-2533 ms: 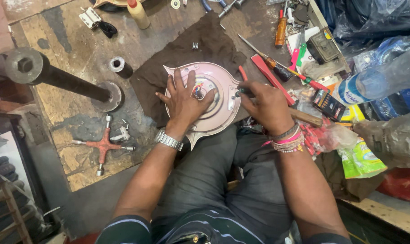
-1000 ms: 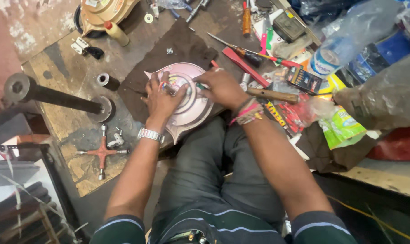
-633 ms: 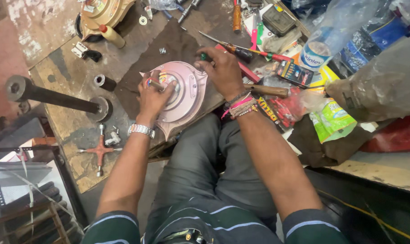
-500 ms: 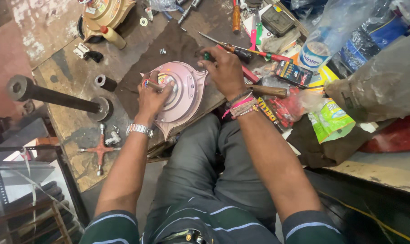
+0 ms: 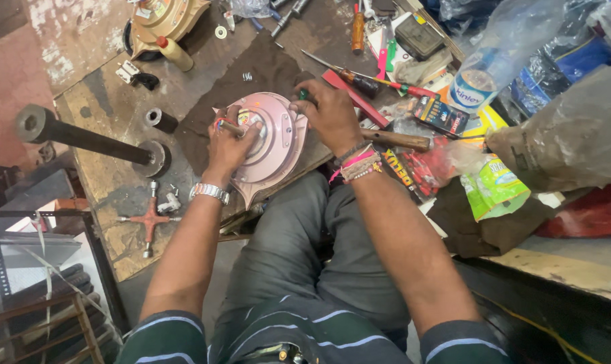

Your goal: The person assembles an electric motor by placing a rotor into a stator housing and securing it with a metal cover. They use a hammer to tap the cover into place and then insert a cylindrical metal piece into the center of the assembly.

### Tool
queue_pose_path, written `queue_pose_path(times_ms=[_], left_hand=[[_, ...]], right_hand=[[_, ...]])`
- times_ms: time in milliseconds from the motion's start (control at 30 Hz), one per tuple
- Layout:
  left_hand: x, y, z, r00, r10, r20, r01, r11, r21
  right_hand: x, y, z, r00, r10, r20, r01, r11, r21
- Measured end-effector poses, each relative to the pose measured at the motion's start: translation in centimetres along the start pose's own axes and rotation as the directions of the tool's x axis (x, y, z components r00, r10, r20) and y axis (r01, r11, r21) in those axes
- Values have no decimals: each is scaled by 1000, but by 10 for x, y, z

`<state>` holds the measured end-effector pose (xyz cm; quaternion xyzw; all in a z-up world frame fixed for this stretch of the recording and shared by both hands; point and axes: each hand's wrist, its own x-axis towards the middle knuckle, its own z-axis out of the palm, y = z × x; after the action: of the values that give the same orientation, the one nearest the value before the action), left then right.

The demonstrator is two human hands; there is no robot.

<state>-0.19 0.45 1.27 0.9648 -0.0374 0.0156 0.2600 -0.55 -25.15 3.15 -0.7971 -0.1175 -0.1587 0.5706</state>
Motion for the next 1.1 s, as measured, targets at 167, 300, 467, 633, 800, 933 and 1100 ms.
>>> queue_pose_path(times_ms=[167,300,467,633,800,933,1100], left_hand=[[-1,5,3,999,-49,5,49,999,7],[2,6,3,995,-88,46,87,996,31],[2,3,6,994,-103,41,101,994,46],[4,-1,7,993,-112,44,112,994,20],[7,-3,9,992,-120,45,119,993,15],[6,-3,10,992,-112,65,109,993,51],[8,-1,9,990,-112,85,108,993,55]], right_hand=[[-1,-1,13,993,-116,31,120,966,-230],[-3,-2,22,990,-116,79,135,940,-312],[-4,-4,21,982,-126,142,165,933,-318],[-4,-12,14,986,-44,161,89,954,-287],[-6,-25,18,956,-60,288,163,923,-348],[-3,-32,20,964,69,258,53,897,-438],[-6,-33,24,957,-43,286,181,861,-476]])
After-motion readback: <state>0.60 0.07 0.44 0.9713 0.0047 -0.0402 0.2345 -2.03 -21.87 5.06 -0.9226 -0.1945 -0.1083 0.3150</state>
